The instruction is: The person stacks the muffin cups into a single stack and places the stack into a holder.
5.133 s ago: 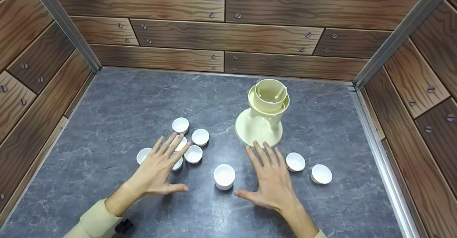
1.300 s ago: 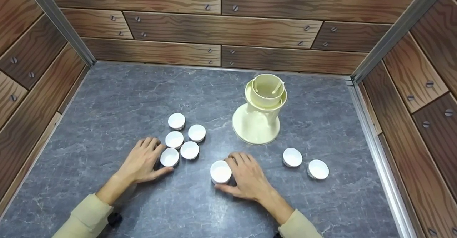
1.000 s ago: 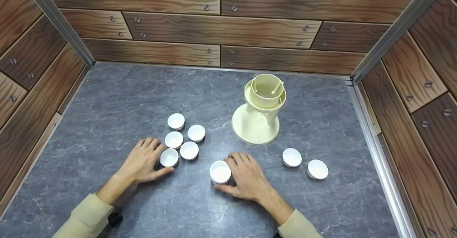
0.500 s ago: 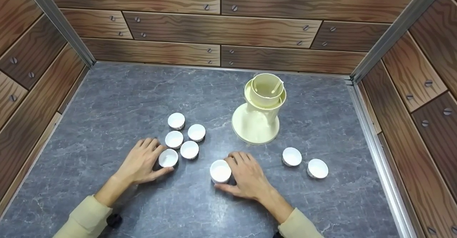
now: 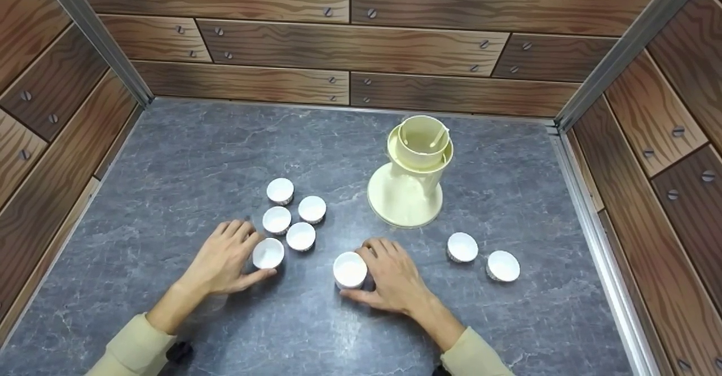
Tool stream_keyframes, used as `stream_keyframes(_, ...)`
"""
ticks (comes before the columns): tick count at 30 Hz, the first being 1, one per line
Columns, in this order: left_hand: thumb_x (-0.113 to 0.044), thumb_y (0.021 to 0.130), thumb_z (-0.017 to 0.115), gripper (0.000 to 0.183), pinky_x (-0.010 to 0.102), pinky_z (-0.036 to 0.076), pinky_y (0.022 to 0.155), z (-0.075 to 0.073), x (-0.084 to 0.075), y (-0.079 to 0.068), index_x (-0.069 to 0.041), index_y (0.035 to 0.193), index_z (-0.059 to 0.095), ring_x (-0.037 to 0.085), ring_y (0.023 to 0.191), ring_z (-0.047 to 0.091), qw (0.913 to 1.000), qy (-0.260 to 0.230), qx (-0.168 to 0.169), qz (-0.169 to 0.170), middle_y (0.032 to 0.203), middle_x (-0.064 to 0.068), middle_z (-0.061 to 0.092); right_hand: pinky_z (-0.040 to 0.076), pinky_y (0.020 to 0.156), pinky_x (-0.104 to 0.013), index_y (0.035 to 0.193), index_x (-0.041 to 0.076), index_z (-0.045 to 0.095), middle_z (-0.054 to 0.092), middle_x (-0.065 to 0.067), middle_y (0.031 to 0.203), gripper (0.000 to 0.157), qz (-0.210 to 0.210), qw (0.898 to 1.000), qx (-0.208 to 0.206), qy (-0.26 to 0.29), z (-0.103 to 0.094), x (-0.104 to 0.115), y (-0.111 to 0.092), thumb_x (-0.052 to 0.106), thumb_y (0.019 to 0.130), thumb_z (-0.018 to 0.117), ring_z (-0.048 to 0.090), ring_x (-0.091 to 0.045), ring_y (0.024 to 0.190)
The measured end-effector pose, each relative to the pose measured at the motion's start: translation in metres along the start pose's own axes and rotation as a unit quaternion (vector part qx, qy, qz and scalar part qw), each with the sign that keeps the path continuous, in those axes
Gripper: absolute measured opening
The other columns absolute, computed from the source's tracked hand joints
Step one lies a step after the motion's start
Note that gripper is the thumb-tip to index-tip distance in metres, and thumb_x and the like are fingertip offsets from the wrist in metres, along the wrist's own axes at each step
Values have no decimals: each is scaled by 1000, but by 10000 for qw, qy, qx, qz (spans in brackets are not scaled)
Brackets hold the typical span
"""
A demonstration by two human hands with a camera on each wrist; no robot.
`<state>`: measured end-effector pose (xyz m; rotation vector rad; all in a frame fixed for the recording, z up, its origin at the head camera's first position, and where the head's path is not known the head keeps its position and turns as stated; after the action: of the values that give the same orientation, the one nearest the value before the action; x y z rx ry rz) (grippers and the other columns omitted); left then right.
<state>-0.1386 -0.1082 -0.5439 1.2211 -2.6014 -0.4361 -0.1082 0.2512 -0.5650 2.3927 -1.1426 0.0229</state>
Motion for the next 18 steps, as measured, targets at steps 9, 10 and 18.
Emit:
stream_keyframes(9, -77, 86, 66, 66, 44, 53, 96, -9, -12, 4, -14, 106, 65, 26, 99, 63, 9996, 50, -177, 203, 103, 5, 67, 57, 87, -41, 119, 17, 69, 67, -1, 115, 70, 141, 9996, 11, 229, 2, -2, -1, 63, 70, 89, 63, -18, 106)
stream_keyframes(10, -77, 85, 67, 66, 44, 53, 96, -10, -13, 5, -14, 106, 65, 25, 98, 62, 9995, 63, -200, 224, 102, 5, 66, 57, 87, -41, 119, 18, 69, 67, -1, 115, 70, 149, 9996, 8, 245, 3, -3, -1, 64, 70, 89, 63, -18, 106)
stream_keyframes(18, -80, 87, 61, 67, 41, 51, 87, -15, -22, 12, -14, 102, 65, 25, 94, 59, 9984, 160, -285, 469, 97, 3, 63, 57, 86, -41, 119, 18, 69, 66, -1, 115, 71, 170, 9994, -42, 314, 4, -4, -1, 66, 70, 88, 63, -17, 105)
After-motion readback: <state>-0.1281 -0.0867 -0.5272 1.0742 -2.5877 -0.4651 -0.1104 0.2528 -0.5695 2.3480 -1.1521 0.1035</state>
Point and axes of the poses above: each hand's wrist, its own y-axis towards the middle knuckle, its own z-axis out of the palm, x = y × z, the point moved 1 cm from there along y, towards the middle knuckle
